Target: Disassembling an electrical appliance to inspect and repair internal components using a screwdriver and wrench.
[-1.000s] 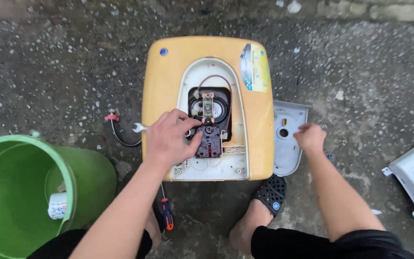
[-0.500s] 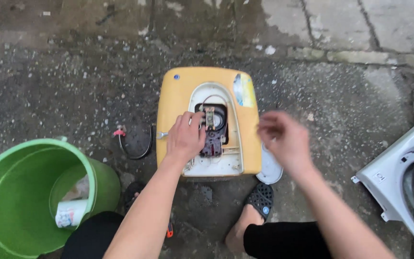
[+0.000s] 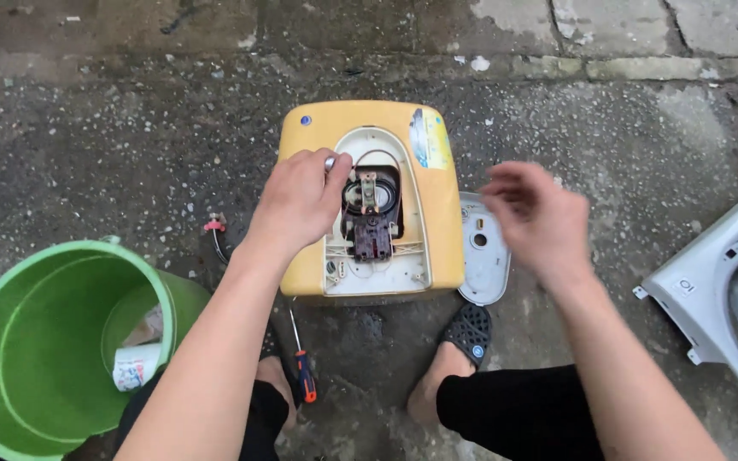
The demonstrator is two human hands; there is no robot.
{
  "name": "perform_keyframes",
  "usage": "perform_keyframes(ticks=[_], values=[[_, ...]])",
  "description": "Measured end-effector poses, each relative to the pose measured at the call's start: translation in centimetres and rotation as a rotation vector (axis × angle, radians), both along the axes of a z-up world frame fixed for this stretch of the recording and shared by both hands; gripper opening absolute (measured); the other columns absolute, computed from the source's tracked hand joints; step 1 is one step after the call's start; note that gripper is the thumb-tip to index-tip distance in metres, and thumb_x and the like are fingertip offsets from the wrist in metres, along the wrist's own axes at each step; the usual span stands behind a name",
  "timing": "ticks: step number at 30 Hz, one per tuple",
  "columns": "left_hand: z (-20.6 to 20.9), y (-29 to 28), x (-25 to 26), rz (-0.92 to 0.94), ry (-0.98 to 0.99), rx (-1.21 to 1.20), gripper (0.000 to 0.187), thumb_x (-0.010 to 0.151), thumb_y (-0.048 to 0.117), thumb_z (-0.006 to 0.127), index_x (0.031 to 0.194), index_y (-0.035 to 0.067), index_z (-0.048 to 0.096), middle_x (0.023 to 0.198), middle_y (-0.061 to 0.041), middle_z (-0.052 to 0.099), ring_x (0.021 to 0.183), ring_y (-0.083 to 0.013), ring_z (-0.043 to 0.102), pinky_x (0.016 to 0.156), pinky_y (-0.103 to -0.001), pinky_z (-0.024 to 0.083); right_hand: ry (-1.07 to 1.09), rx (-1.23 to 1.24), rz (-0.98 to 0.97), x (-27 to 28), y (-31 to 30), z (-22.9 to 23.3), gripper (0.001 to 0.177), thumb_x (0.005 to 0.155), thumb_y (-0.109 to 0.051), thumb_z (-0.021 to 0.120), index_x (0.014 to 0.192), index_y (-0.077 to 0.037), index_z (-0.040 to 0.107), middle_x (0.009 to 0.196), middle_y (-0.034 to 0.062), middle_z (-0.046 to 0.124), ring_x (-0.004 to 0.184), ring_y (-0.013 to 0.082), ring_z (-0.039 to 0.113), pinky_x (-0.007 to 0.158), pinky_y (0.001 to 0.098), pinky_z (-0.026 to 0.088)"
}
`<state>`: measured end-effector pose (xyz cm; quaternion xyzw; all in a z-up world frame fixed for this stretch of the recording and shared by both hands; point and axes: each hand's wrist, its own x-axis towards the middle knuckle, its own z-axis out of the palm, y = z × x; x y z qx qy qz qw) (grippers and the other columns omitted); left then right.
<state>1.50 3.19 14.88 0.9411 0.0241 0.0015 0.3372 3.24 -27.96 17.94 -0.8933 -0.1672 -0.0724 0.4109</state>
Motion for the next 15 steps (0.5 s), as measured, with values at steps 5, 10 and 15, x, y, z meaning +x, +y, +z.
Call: perform_keyframes(ticks=[5,10,15], values=[[1.5,-5.0,-0.6,-0.104,-0.299,-0.164,0.025,0.106,0.032,0.053,0.105,0.015,0.071,0.093,-0.012,0.068,0.101,-0.0376,0.069,0.086,-0.050,0.055,0.307,0.449,-0.067,1.5,-2.1,-1.1,0.028,0.096,0.006,0.068,0.123,0.000,0.068,0.096,0.0138,0.073,0.083,0.0210,0.074,0.080,0.0346,0.066],[-0.7,-13.5,-1.5,-0.289,-0.553,-0.135,0.018,0.103,0.026,0.056,0.114,0.020,0.069,0.117,-0.001,0.065,0.115,-0.0251,0.067,0.089,-0.041,0.059,0.686,1.011,-0.039,0.7,0.0,-1.0,0.027,0.095,0.000,0.066,0.123,-0.001,0.065,0.098,0.0127,0.073,0.091,0.0294,0.078,0.087,0.0541,0.066],[-2.8,-16.5,-3.0,-0.451,-0.862,0.137,0.017,0.094,0.034,0.067,0.096,0.018,0.064,0.123,-0.006,0.059,0.104,-0.0295,0.062,0.073,-0.039,0.049,0.669,1.074,-0.075,1.8,-0.8,-3.8,0.021,0.099,0.002,0.064,0.119,-0.002,0.067,0.101,0.0117,0.073,0.093,0.0224,0.076,0.086,0.0362,0.066]])
